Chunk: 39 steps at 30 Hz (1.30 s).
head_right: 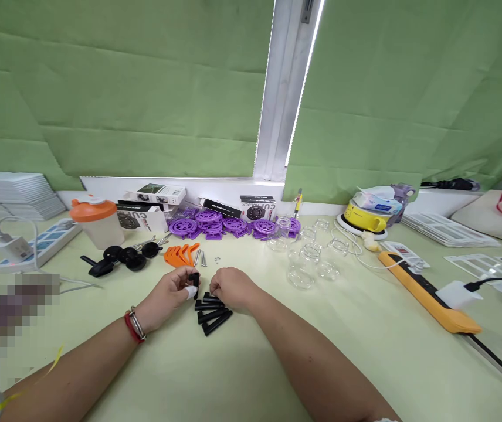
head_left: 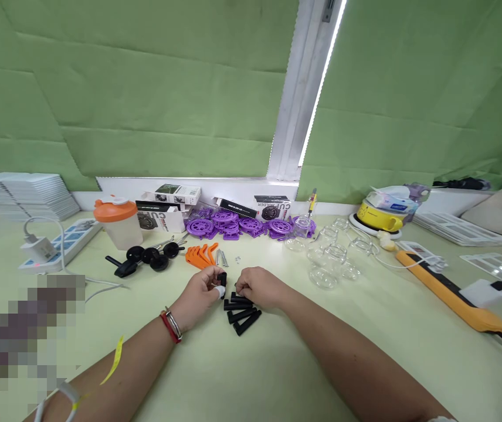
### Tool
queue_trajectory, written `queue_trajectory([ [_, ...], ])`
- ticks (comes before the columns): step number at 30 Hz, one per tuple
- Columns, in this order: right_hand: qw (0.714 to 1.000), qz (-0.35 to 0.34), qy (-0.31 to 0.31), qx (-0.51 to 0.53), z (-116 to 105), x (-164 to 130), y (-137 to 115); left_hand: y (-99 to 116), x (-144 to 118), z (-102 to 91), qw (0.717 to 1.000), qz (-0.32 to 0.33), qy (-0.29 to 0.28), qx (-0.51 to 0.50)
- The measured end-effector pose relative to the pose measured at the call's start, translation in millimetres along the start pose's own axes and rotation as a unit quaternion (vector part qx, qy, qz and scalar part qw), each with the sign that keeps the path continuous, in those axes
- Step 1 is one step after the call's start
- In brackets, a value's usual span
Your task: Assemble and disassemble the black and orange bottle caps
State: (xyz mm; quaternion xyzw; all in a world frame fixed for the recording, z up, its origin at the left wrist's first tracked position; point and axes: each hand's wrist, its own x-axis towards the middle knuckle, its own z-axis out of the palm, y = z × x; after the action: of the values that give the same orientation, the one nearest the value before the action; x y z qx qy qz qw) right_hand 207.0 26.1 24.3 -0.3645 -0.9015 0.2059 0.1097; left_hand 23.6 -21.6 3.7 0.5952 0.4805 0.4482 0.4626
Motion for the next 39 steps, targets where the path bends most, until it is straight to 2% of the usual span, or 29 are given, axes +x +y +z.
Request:
queue_trajectory([
  [8, 0.999, -0.021, 0.001, -0.025, 1.9, -3.7, 0.9, -2.2, 1.1, -1.5, 1.000, -0.005, -0.013, -0.010],
  [11, 1.000, -0.014, 0.014, 0.001, 2.7, -5.3, 1.2, -1.4, 0.8, -1.4, 1.000, -0.005, -0.021, -0.019],
  [15, 0.991, -0.005, 0.090, 0.094, 1.9, -4.8, 0.7, 0.0, -0.5, -0.4, 0.999, 0.003, -0.029, -0.020],
  [18, 0.972, -0.012, 0.169, 0.161, 2.5, -1.4, -3.2, -0.2, 0.1, 0.3, 0.999, 0.011, -0.034, -0.017],
  [21, 0.956, -0.015, 0.207, 0.206, 6.6, 2.9, -8.6, -1.4, 1.5, 0.7, 0.999, 0.017, -0.036, -0.010],
  [33, 0.952, -0.021, 0.203, 0.229, 16.8, 6.4, -12.5, -0.7, 2.5, 1.2, 0.998, 0.031, -0.048, -0.010],
  [37, 0.950, -0.016, 0.207, 0.233, 11.6, 6.7, -10.3, 1.5, 2.2, 1.8, 0.999, 0.023, -0.045, -0.010],
  [39, 0.947, 0.008, 0.221, 0.233, 4.9, 6.0, -4.2, 1.0, 2.2, 1.6, 0.999, 0.016, -0.042, -0.013],
])
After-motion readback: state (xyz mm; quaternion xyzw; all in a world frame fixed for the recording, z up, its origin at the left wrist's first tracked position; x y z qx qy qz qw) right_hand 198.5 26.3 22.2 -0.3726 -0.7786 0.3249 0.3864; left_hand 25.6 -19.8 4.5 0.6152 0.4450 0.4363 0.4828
